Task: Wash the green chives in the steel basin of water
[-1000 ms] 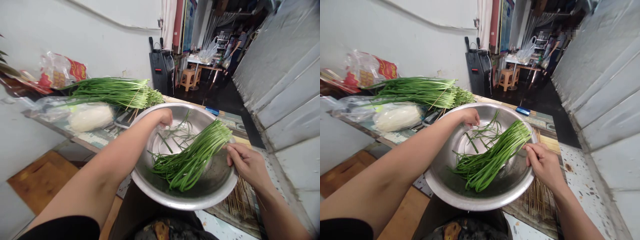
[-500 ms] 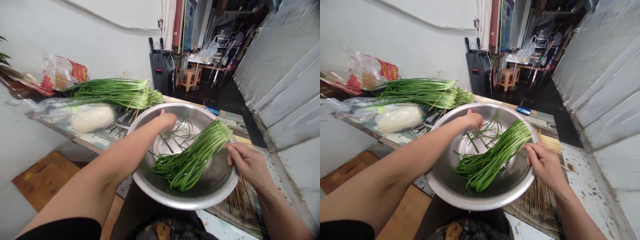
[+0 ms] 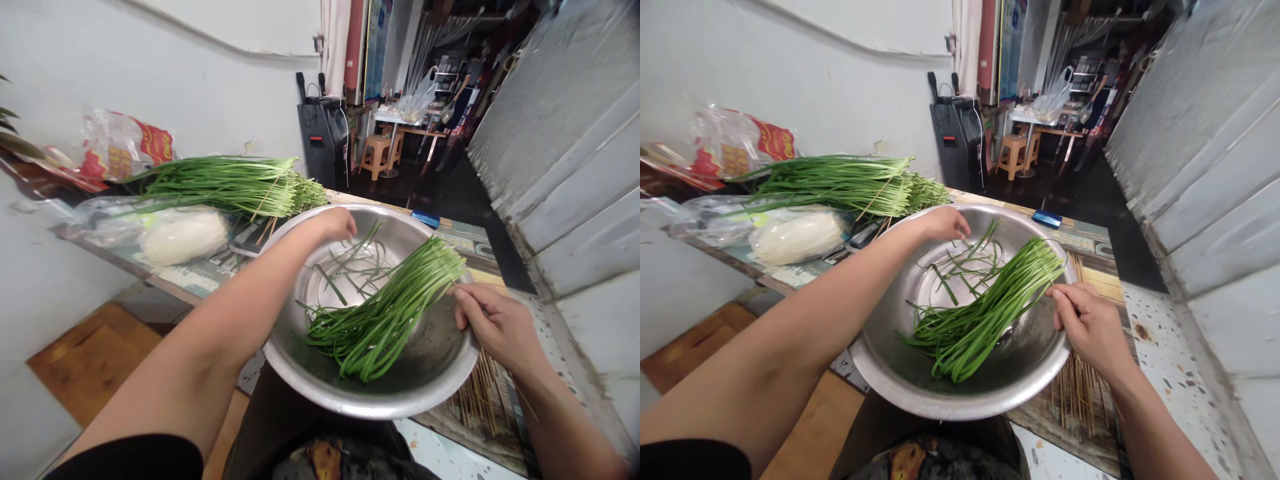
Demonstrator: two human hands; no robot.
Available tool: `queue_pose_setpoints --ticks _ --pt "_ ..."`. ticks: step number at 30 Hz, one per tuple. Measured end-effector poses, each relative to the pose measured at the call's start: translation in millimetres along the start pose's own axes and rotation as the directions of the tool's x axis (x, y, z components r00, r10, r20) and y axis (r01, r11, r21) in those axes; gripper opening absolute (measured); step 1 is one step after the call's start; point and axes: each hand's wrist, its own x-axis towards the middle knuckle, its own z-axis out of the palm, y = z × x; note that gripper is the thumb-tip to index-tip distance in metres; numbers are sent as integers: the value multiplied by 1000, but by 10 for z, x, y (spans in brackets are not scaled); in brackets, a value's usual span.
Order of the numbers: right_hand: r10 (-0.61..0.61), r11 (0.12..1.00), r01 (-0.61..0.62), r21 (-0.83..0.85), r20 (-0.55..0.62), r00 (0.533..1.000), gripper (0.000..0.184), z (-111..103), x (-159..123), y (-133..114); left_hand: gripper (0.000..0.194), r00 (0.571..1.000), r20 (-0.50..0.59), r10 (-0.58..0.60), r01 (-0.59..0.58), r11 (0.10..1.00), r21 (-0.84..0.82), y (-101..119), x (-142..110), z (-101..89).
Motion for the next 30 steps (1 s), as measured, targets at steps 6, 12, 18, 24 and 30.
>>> queue_pose_setpoints --ticks 6,12,18,24,30 --pt "3 1000 -3 -7 -5 1000 28 4 -3 5 10 884 432 179 -243 965 96 250 -129 58" --pt "8 1000 -8 -9 -3 1000 28 7 -1 18 21 811 547 207 -380 897 224 161 -349 429" --pt "-4 1000 4 1 -9 1000 29 14 3 22 10 769 588 251 -520 781 347 126 -505 503" --pt "10 999 -11 32 11 1000 29 17 0 14 9 875 390 287 -345 934 86 143 -410 431" --pt "-6 999 4 49 32 999 28 8 2 5 23 992 -124 9 -88 758 -646 425 -208 429"
